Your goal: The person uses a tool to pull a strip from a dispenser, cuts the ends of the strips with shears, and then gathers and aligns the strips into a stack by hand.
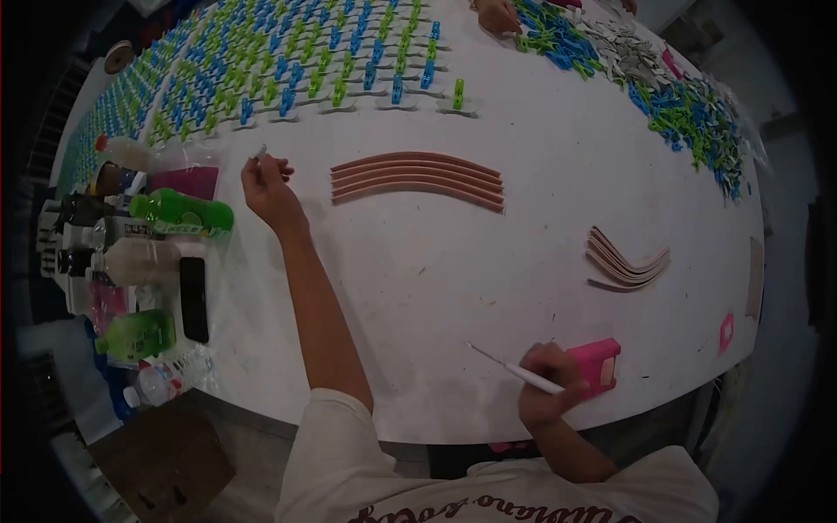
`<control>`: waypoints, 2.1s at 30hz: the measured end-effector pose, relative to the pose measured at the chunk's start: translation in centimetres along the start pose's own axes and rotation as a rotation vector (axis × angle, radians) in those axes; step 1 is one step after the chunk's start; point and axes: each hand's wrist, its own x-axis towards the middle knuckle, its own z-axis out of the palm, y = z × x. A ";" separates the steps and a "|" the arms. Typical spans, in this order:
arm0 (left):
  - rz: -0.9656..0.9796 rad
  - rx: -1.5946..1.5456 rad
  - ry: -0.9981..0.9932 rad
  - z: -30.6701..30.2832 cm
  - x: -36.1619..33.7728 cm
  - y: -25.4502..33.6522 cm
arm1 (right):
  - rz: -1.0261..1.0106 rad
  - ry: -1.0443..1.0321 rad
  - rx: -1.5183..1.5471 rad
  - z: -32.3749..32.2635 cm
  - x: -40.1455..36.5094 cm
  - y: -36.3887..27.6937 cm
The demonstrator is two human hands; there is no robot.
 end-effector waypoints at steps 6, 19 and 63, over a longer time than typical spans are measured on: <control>-0.182 -0.077 -0.061 1.5 5.6 -3.9 | -0.138 0.004 -0.084 12.8 7.4 7.1; -0.195 0.286 0.008 3.7 5.4 -2.8 | -0.106 -0.292 -0.312 18.6 11.1 11.0; 0.085 0.348 -0.208 -1.2 9.0 -7.3 | -0.006 0.413 -0.411 4.0 1.5 4.3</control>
